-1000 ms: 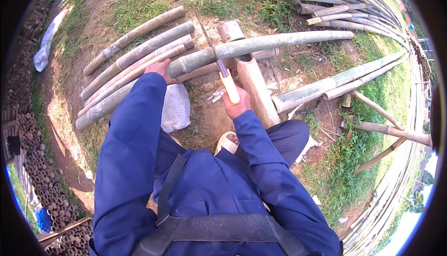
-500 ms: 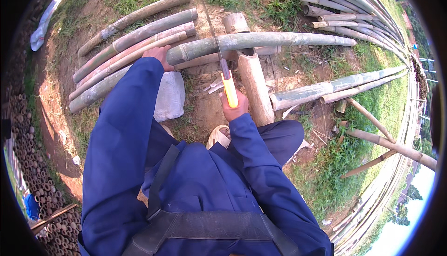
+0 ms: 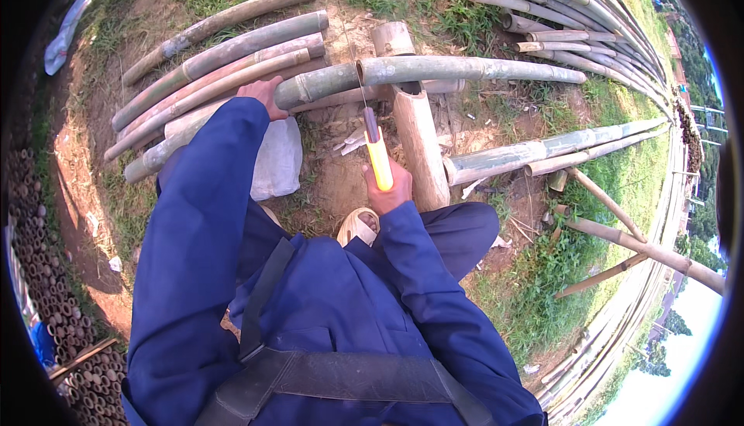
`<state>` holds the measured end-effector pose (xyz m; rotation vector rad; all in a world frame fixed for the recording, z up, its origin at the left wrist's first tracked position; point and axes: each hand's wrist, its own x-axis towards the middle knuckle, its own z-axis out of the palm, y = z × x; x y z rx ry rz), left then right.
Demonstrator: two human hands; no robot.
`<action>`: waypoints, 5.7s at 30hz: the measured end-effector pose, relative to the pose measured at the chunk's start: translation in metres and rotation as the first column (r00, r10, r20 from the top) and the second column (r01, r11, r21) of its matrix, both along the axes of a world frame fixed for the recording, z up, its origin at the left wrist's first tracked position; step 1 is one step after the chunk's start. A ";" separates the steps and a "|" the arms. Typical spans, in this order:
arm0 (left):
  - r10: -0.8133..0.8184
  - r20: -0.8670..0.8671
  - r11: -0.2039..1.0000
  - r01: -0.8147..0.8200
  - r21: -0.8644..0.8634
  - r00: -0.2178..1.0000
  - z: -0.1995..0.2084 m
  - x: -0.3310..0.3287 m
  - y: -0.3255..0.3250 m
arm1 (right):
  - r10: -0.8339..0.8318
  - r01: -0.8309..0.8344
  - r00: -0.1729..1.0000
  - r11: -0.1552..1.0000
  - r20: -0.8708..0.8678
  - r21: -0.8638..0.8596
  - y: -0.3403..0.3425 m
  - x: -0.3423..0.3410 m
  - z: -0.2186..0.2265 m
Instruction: The person uses a hand saw to cut bamboo poles that are resting on a wooden support. The person repeatedly positions the saw, cuts through the bamboo, and moves the cut pieces aside.
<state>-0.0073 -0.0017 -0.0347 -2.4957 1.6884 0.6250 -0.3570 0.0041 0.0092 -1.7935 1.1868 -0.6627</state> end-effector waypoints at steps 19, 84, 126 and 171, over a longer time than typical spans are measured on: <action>-0.003 0.002 1.000 0.003 0.003 1.000 -0.009 0.002 0.012 | 0.012 -0.016 0.999 0.997 0.043 0.075 -0.008 0.000 -0.002; 0.125 0.311 0.991 -0.101 -0.091 0.942 0.013 0.145 -0.078 | -0.007 -0.010 0.994 0.987 -0.106 -0.159 0.071 -0.082 0.098; 0.005 -0.096 0.885 -0.049 -0.463 0.995 0.080 0.091 0.141 | -0.233 0.216 0.738 0.971 0.634 0.106 0.067 -0.060 0.165; -0.017 -0.459 0.824 -0.248 -0.510 0.888 -0.026 0.022 -0.009 | -0.419 0.486 0.781 0.873 0.463 -0.029 -0.084 -0.091 0.172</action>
